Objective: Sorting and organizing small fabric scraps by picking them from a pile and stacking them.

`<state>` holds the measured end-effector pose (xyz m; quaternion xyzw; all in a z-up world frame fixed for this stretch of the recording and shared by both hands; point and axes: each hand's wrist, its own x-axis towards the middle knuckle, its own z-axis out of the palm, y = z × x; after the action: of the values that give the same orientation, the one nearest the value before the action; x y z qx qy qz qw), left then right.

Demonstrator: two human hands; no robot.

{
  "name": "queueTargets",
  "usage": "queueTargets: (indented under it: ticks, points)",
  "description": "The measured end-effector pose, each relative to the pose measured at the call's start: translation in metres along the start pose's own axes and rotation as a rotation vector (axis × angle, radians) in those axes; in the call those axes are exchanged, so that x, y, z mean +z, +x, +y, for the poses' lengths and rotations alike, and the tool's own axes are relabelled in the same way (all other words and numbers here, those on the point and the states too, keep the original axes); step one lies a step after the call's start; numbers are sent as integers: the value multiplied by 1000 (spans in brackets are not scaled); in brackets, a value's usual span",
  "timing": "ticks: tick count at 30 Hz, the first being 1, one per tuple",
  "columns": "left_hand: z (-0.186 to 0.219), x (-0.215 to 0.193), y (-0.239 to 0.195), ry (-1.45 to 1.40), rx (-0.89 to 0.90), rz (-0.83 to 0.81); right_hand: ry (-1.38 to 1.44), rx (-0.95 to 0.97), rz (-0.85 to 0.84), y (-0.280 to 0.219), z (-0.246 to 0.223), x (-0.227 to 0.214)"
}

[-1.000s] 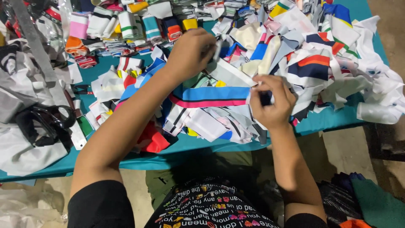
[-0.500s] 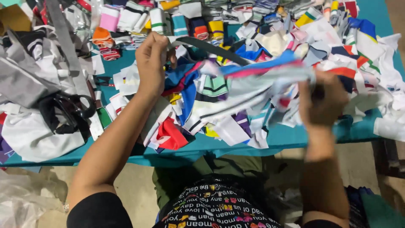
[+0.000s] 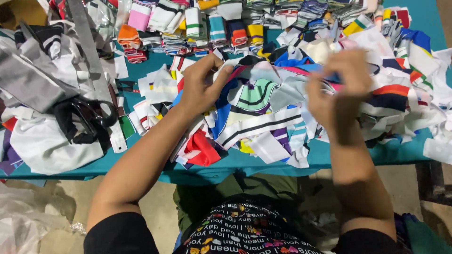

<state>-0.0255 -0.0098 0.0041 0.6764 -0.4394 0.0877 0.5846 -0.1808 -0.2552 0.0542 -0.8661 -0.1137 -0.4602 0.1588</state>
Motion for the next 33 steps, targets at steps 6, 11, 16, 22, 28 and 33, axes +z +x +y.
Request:
queueTargets:
  ticks: [6,11,16,22,28,33]
  points:
    - [10,-4,-1,130,349,-18,251,343,-700,39,-24,44]
    - [-22,-5,-7,50,301,218,461,271,-536,32,-39,64]
    - [-21,-31,2,165,204,472,469,379,-630,42,-36,52]
    - [-25,-41,13,105,126,722,419,459,-703,44,-30,15]
    - [-19,-24,12,415,258,258,300,151,-443,32,-35,5]
    - [19,-14,6,285,316,-129,460,427,-390,26,-48,2]
